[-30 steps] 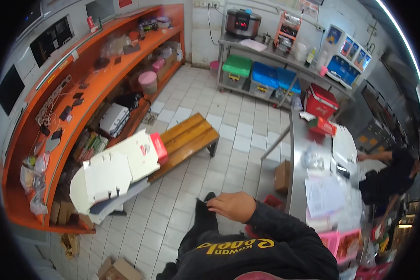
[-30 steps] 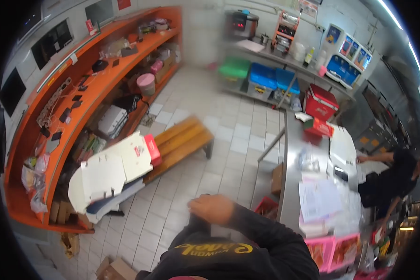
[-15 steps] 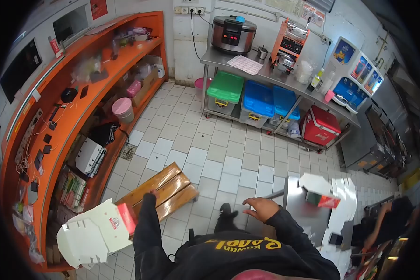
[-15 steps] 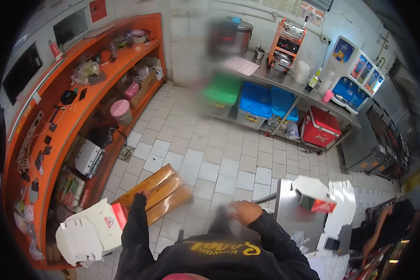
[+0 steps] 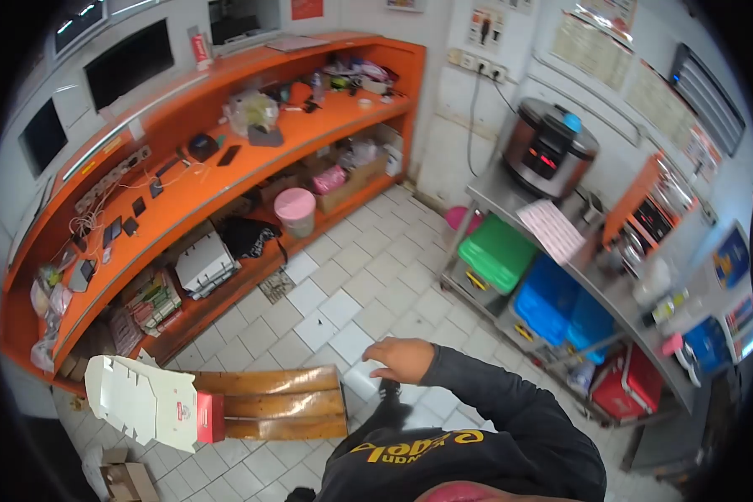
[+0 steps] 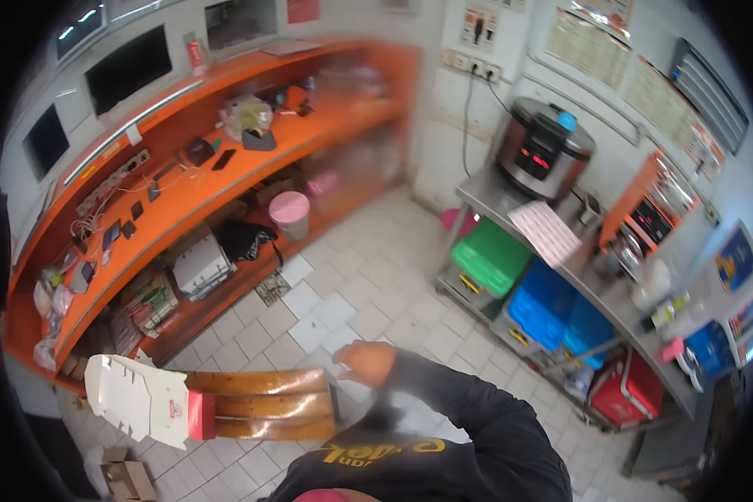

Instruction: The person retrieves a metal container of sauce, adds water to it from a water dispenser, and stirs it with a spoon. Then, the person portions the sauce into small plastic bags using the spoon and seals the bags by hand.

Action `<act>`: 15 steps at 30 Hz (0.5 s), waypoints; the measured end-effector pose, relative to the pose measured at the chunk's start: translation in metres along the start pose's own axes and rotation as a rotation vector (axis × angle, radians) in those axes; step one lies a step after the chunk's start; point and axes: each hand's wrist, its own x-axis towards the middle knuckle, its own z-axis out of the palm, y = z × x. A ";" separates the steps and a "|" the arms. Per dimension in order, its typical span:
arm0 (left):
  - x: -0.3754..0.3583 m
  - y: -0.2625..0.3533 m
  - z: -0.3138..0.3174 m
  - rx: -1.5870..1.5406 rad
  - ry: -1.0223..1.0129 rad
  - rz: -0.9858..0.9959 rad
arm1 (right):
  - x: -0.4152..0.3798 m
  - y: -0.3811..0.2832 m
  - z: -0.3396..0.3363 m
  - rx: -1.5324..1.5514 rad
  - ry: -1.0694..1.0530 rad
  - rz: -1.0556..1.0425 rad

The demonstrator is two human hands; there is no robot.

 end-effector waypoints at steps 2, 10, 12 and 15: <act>0.047 0.032 -0.028 -0.142 0.063 0.026 | 0.043 0.037 -0.021 0.040 0.066 -0.086; 0.208 0.187 -0.160 -0.671 0.187 0.152 | 0.171 0.188 -0.073 0.365 -0.430 -0.112; 0.252 0.216 -0.234 -0.806 0.238 0.174 | 0.218 0.243 -0.071 0.368 -0.521 -0.147; 0.265 0.280 -0.304 -1.306 0.392 0.127 | 0.303 0.312 -0.083 0.977 -0.494 -0.049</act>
